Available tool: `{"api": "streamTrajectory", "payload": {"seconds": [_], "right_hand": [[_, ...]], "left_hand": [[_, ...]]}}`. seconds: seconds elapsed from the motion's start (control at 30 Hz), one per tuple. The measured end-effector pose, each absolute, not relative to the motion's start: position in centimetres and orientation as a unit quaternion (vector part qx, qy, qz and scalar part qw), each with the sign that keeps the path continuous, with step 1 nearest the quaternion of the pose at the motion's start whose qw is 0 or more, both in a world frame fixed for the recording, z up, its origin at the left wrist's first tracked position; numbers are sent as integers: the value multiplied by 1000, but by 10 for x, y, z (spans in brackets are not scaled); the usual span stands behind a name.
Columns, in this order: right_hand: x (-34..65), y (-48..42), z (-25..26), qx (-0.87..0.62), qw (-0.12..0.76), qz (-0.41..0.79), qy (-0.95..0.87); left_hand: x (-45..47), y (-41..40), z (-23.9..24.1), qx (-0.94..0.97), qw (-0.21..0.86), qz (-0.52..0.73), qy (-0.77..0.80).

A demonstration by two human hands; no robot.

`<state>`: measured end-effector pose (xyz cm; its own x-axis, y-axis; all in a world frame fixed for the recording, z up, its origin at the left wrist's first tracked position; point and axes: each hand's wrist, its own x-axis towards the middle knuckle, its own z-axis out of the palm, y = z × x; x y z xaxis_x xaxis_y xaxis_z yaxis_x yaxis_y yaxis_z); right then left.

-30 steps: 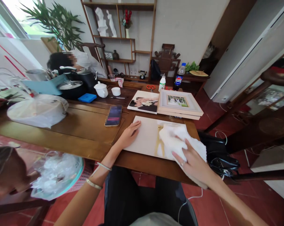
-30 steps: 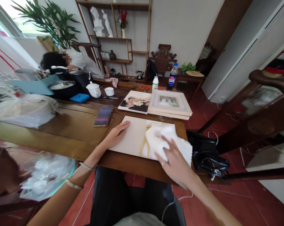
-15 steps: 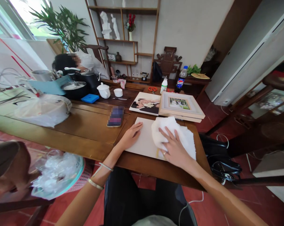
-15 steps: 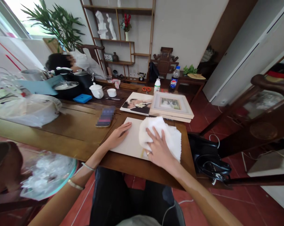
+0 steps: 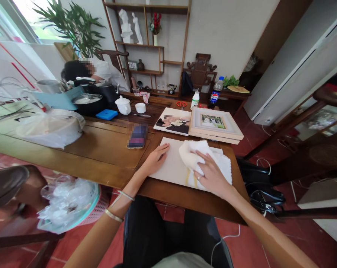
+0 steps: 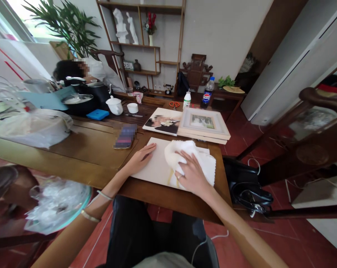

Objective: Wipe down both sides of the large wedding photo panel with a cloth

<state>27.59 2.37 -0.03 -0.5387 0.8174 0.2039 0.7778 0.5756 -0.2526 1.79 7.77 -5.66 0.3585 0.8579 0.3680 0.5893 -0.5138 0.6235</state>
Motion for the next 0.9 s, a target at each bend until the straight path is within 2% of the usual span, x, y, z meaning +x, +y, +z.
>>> {"api": "streamTrajectory", "payload": {"seconds": [0.17,0.33,0.5,0.63,0.77,0.9], "right_hand": [[247,57,0,-469,119,50,-874],[224,50,0,-388,91,28,-917],[220,16,6,-267,64,87,-958],[234,-12,22,-210,78,163,-961],[262,-15,32,-269,95,173,-943],[291,13,16,-395,131,94,-904]], "left_hand": [[19,78,-55,795,204,345,456],[21,74,-46,769,256,383,443],[22,70,-43,739,271,411,460],[21,72,-46,756,256,387,461],[20,76,-51,789,218,354,452],[20,77,-53,799,204,342,452]]}}
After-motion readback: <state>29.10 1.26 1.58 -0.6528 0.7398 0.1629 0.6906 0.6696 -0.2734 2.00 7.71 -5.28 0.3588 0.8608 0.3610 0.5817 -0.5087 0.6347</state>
